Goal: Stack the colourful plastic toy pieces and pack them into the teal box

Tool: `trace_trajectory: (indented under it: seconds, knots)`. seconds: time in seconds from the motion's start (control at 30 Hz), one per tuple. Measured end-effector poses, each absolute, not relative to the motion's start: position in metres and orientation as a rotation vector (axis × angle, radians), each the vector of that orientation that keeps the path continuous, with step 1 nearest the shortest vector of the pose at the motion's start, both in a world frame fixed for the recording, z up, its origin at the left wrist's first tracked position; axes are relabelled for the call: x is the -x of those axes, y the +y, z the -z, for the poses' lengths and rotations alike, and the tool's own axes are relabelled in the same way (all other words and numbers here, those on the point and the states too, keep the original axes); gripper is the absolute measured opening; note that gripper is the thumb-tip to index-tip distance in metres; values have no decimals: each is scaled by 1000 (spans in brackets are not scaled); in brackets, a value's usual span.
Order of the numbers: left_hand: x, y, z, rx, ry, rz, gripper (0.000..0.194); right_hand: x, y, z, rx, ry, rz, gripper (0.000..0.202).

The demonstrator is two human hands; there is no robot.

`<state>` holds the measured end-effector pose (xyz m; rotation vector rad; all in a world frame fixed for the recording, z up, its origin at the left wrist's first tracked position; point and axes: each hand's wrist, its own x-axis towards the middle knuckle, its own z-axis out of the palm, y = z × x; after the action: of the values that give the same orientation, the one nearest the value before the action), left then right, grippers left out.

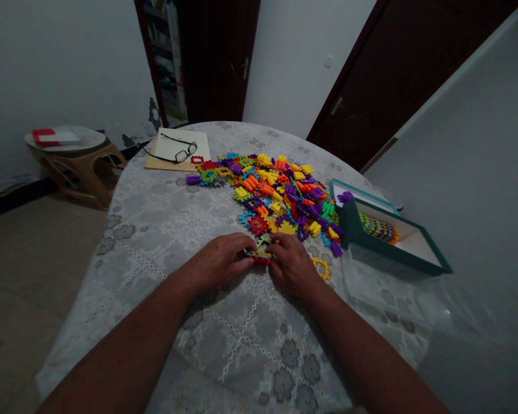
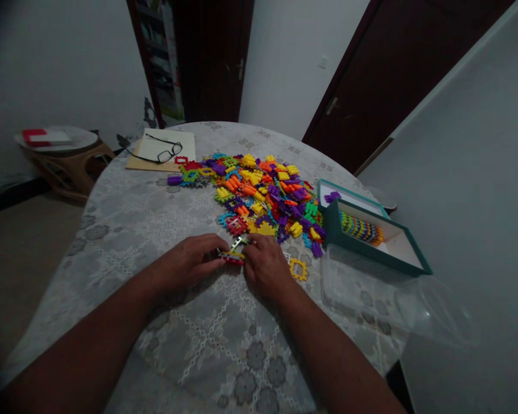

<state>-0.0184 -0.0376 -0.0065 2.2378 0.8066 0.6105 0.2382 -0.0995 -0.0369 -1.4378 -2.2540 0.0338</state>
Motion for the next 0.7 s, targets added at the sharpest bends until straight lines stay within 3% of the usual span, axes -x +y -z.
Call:
trace_trajectory:
  seconds: [0.4,0.6,0.7]
  knots:
    - [18,-37,6,-2271,813,-592,11,-238,-104,38,1481,-2322,49,20]
    - [18,-36,6,-2272,793,-583,10,-236,-106,43,1490,-2193,67,39]
    - [18,-36,10,-2279,792,-587,10,-234,-102,46,1574,-2089,127,33]
